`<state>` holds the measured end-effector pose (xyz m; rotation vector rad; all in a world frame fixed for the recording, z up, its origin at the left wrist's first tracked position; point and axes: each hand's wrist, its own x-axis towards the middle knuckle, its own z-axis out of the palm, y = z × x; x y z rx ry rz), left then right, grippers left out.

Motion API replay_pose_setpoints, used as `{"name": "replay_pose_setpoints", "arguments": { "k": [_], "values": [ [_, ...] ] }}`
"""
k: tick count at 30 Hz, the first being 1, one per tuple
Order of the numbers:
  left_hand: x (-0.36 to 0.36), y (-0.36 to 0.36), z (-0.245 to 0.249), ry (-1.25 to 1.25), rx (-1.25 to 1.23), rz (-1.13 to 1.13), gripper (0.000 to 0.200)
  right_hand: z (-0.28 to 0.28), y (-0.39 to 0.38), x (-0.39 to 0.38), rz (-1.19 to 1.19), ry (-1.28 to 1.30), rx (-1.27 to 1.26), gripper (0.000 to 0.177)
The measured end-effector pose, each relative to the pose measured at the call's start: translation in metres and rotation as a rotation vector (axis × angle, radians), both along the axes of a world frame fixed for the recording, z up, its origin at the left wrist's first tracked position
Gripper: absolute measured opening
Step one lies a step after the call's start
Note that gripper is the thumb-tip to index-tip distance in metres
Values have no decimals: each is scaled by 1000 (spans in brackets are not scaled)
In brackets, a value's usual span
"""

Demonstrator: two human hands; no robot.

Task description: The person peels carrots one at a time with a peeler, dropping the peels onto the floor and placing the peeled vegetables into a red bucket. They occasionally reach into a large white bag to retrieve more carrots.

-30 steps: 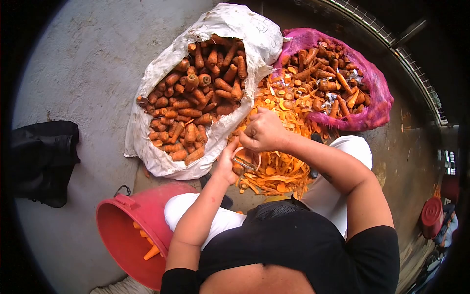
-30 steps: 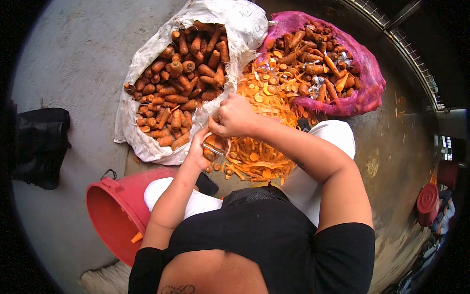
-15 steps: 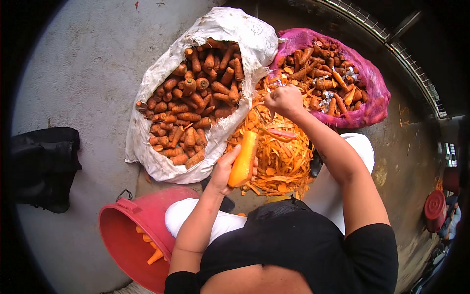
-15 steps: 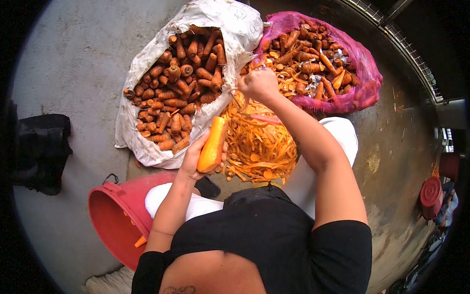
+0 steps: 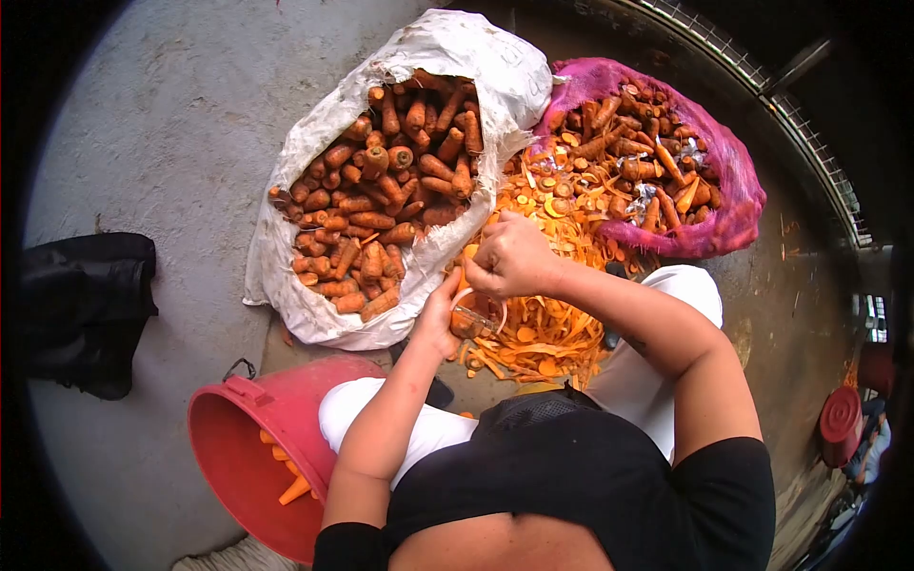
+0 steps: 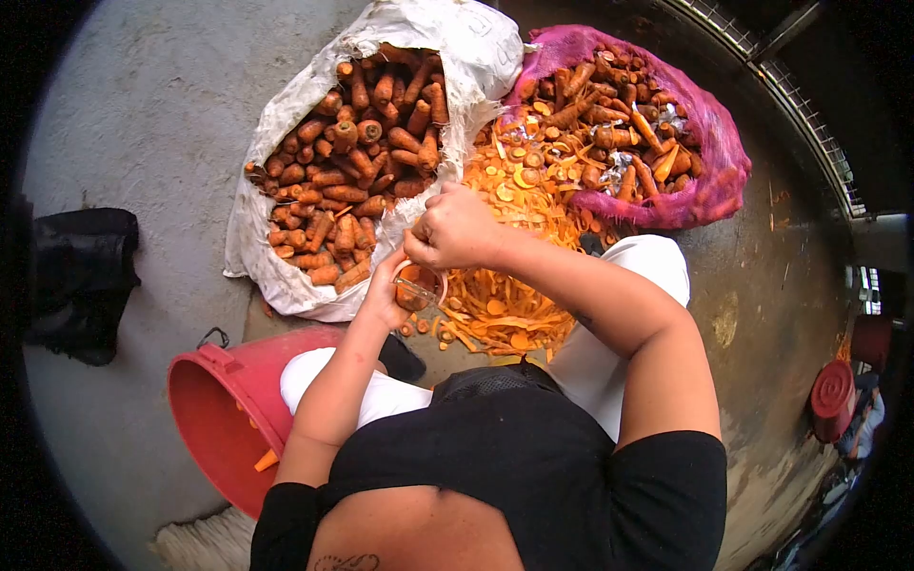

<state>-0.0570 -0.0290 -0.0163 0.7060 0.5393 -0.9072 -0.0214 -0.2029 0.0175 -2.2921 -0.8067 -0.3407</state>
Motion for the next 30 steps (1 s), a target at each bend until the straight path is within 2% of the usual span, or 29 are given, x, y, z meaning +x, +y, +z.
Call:
{"name": "replay_pose_setpoints", "arguments": {
  "k": [4, 10, 13, 14, 19, 22, 23, 24, 26, 28, 30],
  "values": [
    [-1, -13, 19, 40, 0, 25, 41, -9, -5, 1, 12, -49, -26, 33],
    [-2, -9, 12, -149, 9, -63, 42, -9, -12, 8, -36, -15, -7, 34],
    [-12, -1, 17, -121, 4, -146, 41, -1, -32, 25, -184, -1, -17, 33],
    [-14, -1, 17, -131, 5, -154, 41, -4, -37, 29, -246, -67, -78, 33],
    [-17, 2, 13, -133, -8, -159, 40, -17, -42, 31, -306, 5, -155, 37],
    [-18, 5, 21, -154, -59, -172, 41, -23, -64, 46, -488, -88, -363, 40],
    [-17, 6, 24, -169, -79, -182, 42, -23, -68, 48, -605, -15, -420, 45],
    [-15, 7, 25, -174, -87, -159, 42, -23, -69, 53, -647, -24, -391, 45],
    [-13, 6, 24, -178, -106, -103, 42, -25, -68, 53, -632, 123, -240, 39],
    [-10, 6, 14, -144, -31, -39, 41, -8, -57, 44, -536, 385, -128, 38],
    [-5, 7, 1, -107, 6, 8, 40, -13, -46, 39, -308, 254, -110, 37]
  ]
}}
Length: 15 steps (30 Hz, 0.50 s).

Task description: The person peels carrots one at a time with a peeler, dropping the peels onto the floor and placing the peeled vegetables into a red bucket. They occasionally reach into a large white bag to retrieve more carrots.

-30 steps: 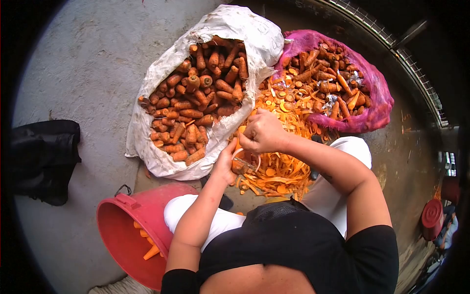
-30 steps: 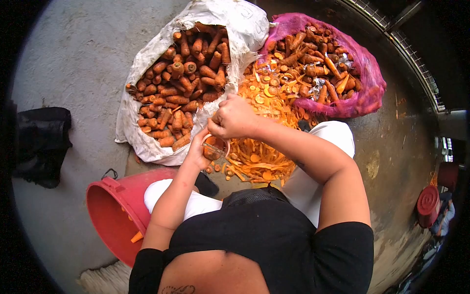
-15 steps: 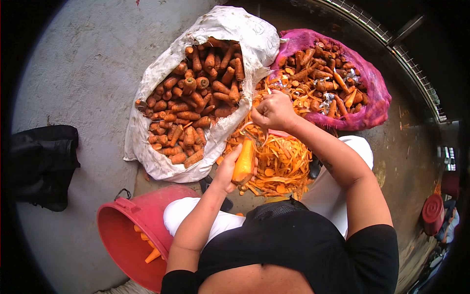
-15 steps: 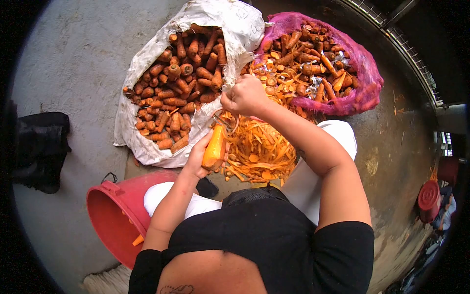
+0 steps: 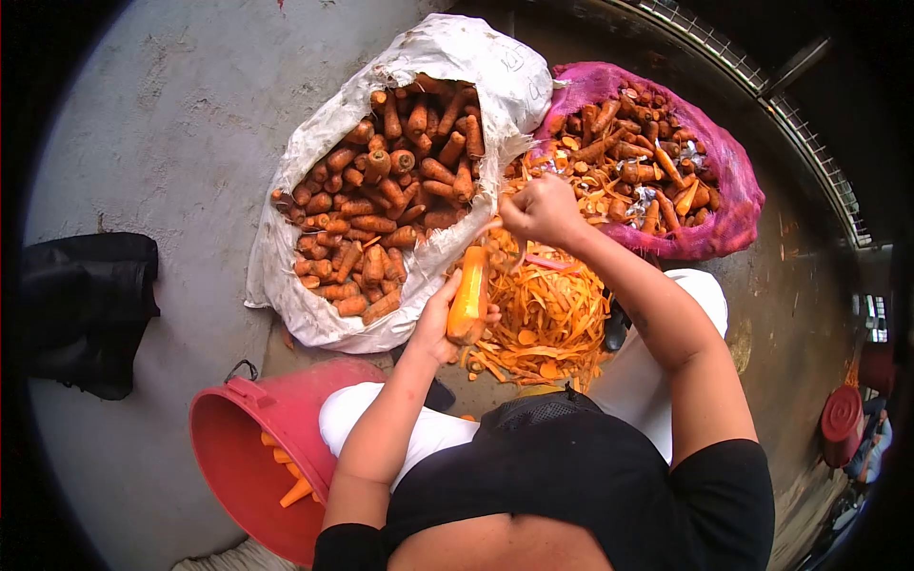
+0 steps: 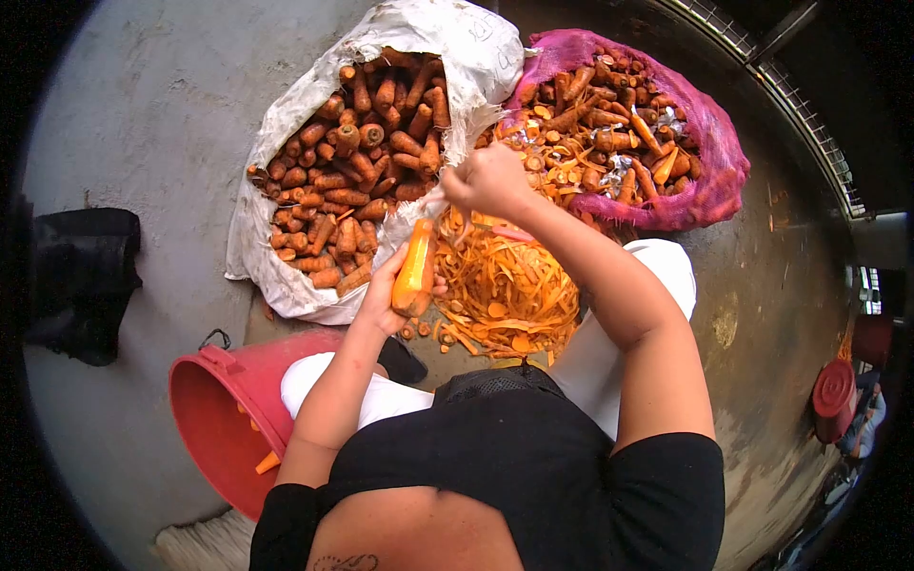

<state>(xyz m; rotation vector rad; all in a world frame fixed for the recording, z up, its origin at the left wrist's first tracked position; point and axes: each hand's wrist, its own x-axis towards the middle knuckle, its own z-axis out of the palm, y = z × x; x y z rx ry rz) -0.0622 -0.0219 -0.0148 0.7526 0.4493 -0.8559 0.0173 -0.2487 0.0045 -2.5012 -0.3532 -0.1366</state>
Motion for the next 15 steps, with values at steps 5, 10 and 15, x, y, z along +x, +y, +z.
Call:
{"name": "replay_pose_setpoints", "arguments": {
  "k": [5, 10, 15],
  "values": [
    [4, -5, -10, 81, 23, 68, 38, 7, 33, -27, 257, -255, 144, 31],
    [4, -11, -2, 66, -33, -20, 39, 2, 39, -34, 319, -326, 93, 34],
    [0, -14, 0, -48, 119, -64, 40, 0, 27, -23, 241, -253, -4, 32]
  ]
}}
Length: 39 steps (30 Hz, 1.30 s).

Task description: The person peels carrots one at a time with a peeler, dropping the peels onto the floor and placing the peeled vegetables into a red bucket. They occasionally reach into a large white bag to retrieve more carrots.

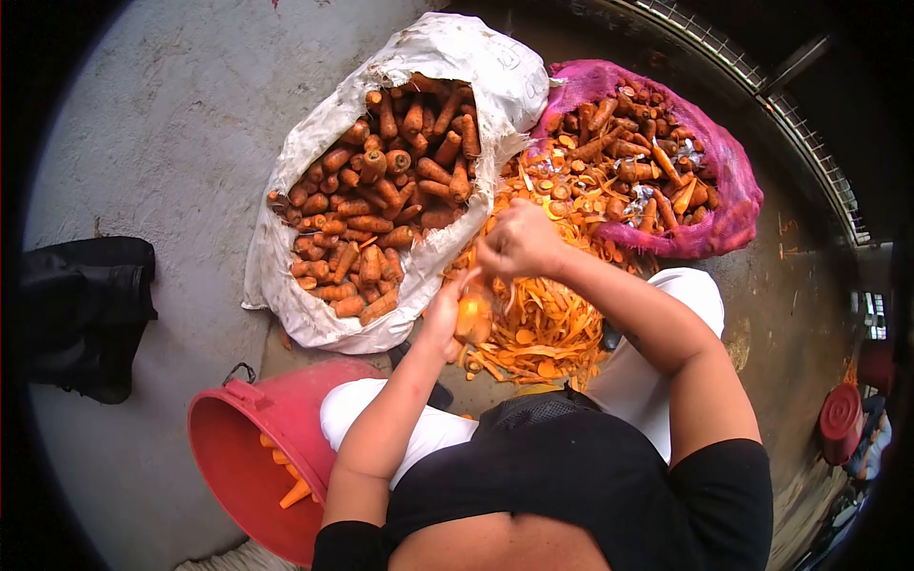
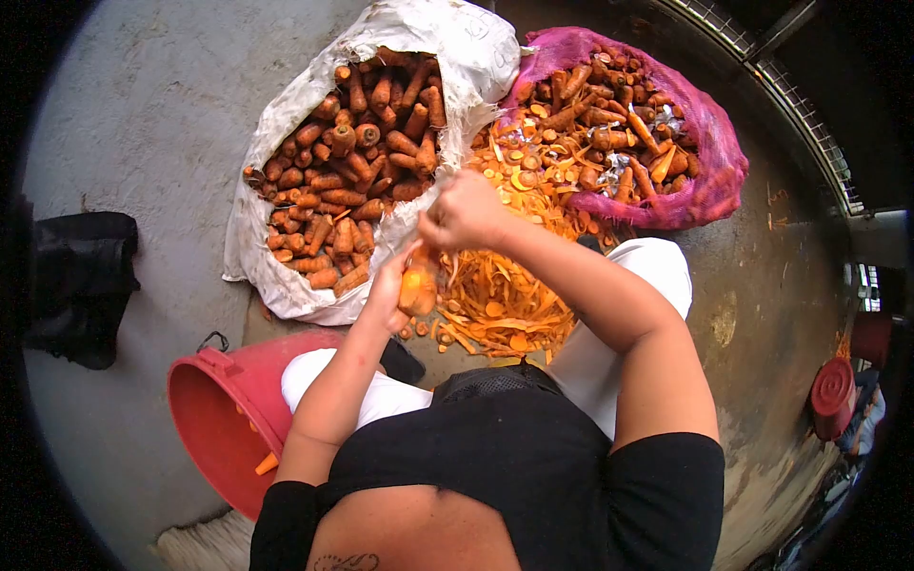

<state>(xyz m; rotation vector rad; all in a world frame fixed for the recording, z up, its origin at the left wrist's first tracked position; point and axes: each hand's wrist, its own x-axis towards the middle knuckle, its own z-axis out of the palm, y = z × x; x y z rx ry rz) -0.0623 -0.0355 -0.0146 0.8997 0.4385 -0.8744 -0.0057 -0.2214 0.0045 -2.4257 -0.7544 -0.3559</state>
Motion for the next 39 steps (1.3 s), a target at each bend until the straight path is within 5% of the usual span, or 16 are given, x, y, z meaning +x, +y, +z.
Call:
{"name": "replay_pose_setpoints", "arguments": {
  "k": [3, 5, 9, 15, 17, 23, 29, 33, 39],
  "values": [
    [-13, -3, 20, -40, -44, -109, 41, 0, -29, 22, -183, 114, -111, 30],
    [-17, -3, 24, -86, -60, -162, 42, -24, -51, 31, -192, -142, -236, 30],
    [-11, 5, 27, -66, -176, -68, 46, -22, -51, 33, -594, 293, -308, 38],
    [8, 10, 8, -25, -119, 47, 46, 2, -31, 30, -352, 424, 101, 33],
    [9, 13, -7, -2, -143, 72, 46, -1, -17, 21, -131, 172, 118, 36],
    [13, 2, -10, 145, -148, 112, 38, 5, 10, -2, 110, 4, 144, 31],
    [7, -13, 14, 120, -52, 139, 37, -2, 7, -1, 96, -23, 107, 32],
    [-8, 0, 5, -31, -75, -72, 38, 4, -13, 16, -118, 56, 69, 32],
    [-9, 6, 23, -49, -132, -91, 42, -26, -51, 40, -455, -27, -289, 38]
  ]
}}
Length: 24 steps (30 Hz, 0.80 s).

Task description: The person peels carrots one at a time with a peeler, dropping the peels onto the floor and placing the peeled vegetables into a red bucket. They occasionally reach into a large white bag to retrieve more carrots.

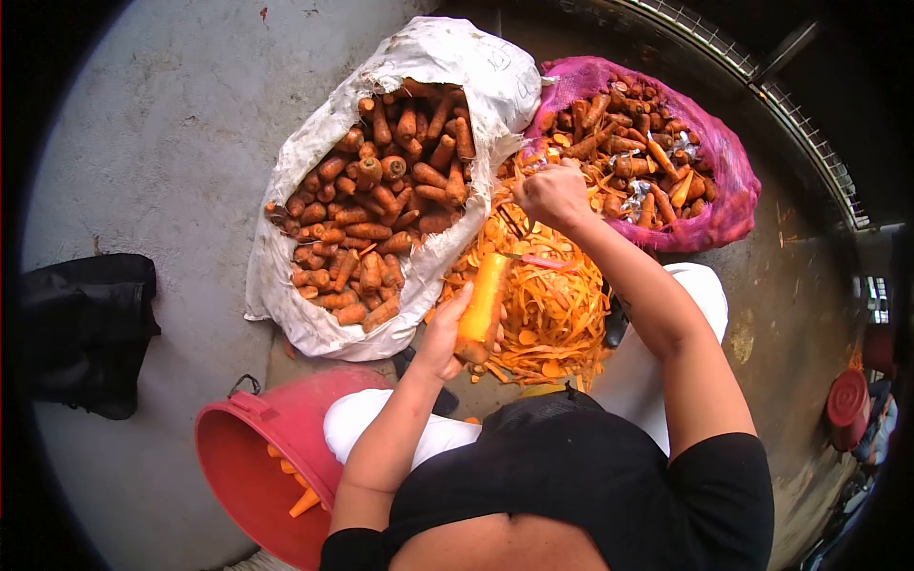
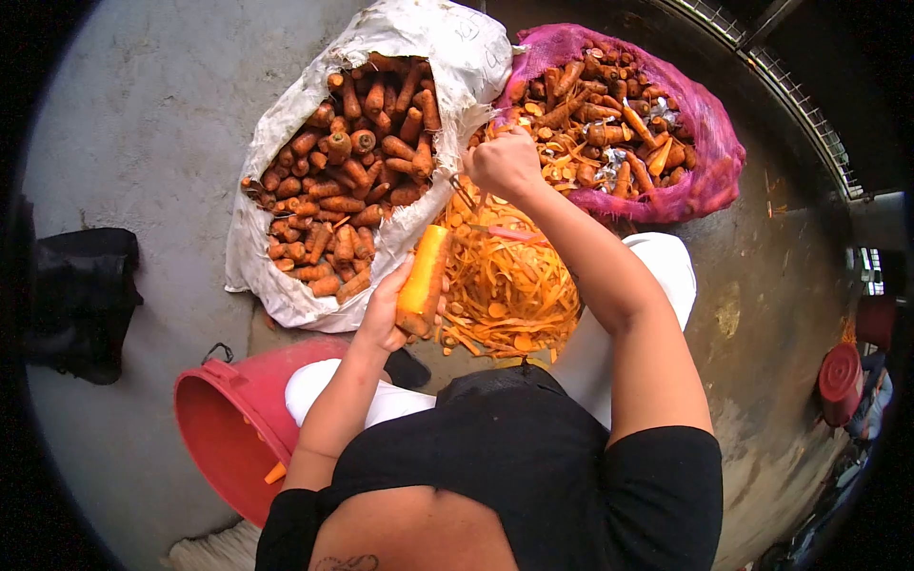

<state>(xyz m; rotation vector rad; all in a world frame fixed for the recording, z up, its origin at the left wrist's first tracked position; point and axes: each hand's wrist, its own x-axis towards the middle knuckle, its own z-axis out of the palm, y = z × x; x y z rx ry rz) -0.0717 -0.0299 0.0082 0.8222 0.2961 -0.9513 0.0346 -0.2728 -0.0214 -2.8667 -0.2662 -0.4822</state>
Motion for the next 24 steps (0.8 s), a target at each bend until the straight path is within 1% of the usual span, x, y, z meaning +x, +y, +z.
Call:
{"name": "replay_pose_setpoints", "arguments": {
  "k": [2, 3, 4, 6, 7, 8, 9, 10, 12, 13, 16, 17, 19, 23, 24],
  "values": [
    [3, 2, 1, 20, -4, 53, 43, 11, 6, -1, -116, 89, 69, 39],
    [6, 1, -3, 46, 12, 97, 43, 15, 10, 1, -93, 49, 115, 39],
    [8, 2, -6, 73, 30, 143, 43, 19, 16, 0, -49, 140, 235, 38],
    [14, 5, -17, 48, 22, 161, 44, 29, 28, -8, 36, 319, 479, 36],
    [17, 7, -23, 59, 19, 164, 43, 27, 35, -12, 166, 235, 441, 36],
    [18, 9, -31, 70, 14, 165, 43, 29, 39, -18, 302, 239, 495, 33],
    [19, 9, -29, 56, 5, 182, 40, 29, 47, -25, 390, 181, 483, 32],
    [20, 6, -28, 105, 4, 229, 38, 28, 52, -30, 478, 122, 471, 31],
    [20, -1, -23, 209, 5, 318, 35, 28, 60, -38, 551, 68, 424, 31],
    [20, -2, -23, 176, 43, 279, 34, 28, 62, -40, 586, 41, 401, 31],
    [18, -8, -16, 169, 74, 242, 34, 27, 63, -43, 616, 12, 406, 32],
    [18, -8, -18, 138, 99, 223, 34, 24, 63, -42, 626, -49, 427, 33],
    [18, -5, -21, 74, 146, 192, 34, 25, 61, -43, 608, -33, 422, 33],
    [16, -5, -17, -56, 147, 161, 36, 26, 57, -41, 599, -8, 387, 32],
    [13, -8, -9, -102, 144, 147, 37, 25, 53, -36, 515, 0, 380, 32]
  ]
}}
